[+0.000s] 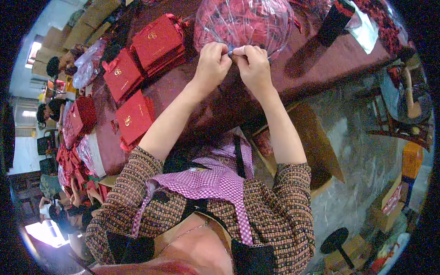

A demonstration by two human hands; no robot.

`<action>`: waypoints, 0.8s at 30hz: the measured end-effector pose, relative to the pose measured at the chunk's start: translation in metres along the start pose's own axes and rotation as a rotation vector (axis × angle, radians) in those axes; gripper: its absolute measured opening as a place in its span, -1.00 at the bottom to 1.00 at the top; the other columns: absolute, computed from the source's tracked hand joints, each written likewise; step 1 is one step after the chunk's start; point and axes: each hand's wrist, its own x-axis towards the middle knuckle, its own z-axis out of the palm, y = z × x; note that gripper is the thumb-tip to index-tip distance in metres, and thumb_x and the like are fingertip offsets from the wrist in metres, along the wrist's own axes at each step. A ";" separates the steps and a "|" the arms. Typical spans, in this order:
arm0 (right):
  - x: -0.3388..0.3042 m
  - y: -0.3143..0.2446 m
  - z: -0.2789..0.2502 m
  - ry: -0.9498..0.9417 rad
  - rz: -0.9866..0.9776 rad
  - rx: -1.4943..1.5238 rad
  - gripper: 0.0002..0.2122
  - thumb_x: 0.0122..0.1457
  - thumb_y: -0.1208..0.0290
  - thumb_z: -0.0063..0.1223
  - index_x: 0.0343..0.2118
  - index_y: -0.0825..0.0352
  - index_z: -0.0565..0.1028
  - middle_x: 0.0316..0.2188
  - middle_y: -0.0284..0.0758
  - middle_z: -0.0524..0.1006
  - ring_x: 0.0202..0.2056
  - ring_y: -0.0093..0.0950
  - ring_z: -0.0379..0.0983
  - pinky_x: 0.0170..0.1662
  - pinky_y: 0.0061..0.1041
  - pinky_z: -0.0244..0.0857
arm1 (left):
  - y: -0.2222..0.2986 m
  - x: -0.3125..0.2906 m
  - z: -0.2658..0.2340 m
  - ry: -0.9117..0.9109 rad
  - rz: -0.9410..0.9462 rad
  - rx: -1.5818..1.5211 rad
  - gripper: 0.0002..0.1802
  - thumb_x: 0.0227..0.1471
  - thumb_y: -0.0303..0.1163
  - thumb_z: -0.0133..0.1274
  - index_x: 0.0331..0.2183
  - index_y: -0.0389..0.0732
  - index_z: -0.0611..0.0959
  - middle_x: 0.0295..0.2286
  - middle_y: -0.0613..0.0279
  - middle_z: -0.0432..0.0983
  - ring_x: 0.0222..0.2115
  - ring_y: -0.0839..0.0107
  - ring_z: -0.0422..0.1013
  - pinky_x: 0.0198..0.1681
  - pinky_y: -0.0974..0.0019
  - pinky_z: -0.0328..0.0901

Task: The person ties red ribbons onto red gift cards or envelopes by hand.

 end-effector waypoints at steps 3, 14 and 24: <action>0.004 -0.003 -0.008 -0.081 0.090 0.046 -0.91 -0.02 0.59 0.10 -0.41 0.33 0.52 -0.47 -0.29 0.56 -0.38 -0.31 0.48 -0.24 -0.37 0.27 | -0.001 0.001 -0.003 -0.038 -0.008 -0.055 -0.83 -0.20 -0.51 0.03 -0.43 -0.31 0.49 -0.46 0.00 0.44 -0.36 0.02 0.37 -0.24 0.08 0.25; 0.034 -0.010 -0.028 -0.473 -0.163 -0.102 -0.77 -0.03 0.55 0.05 -0.24 0.32 0.44 -0.45 -0.15 0.52 -0.38 -0.18 0.49 -0.30 -0.28 0.35 | -0.010 0.019 -0.021 -0.349 0.116 -0.052 -0.80 -0.26 -0.47 0.05 -0.45 -0.31 0.50 -0.44 -0.06 0.46 -0.34 -0.06 0.37 -0.21 0.02 0.26; 0.020 -0.001 -0.013 -0.405 -0.393 -0.354 -0.73 -0.13 0.54 0.08 -0.28 0.34 0.39 -0.49 -0.27 0.47 -0.40 -0.30 0.45 -0.29 -0.36 0.28 | -0.019 0.029 -0.022 -0.480 0.148 -0.029 -0.79 -0.25 -0.45 0.05 -0.45 -0.33 0.49 -0.45 -0.09 0.45 -0.35 -0.07 0.38 -0.23 0.03 0.28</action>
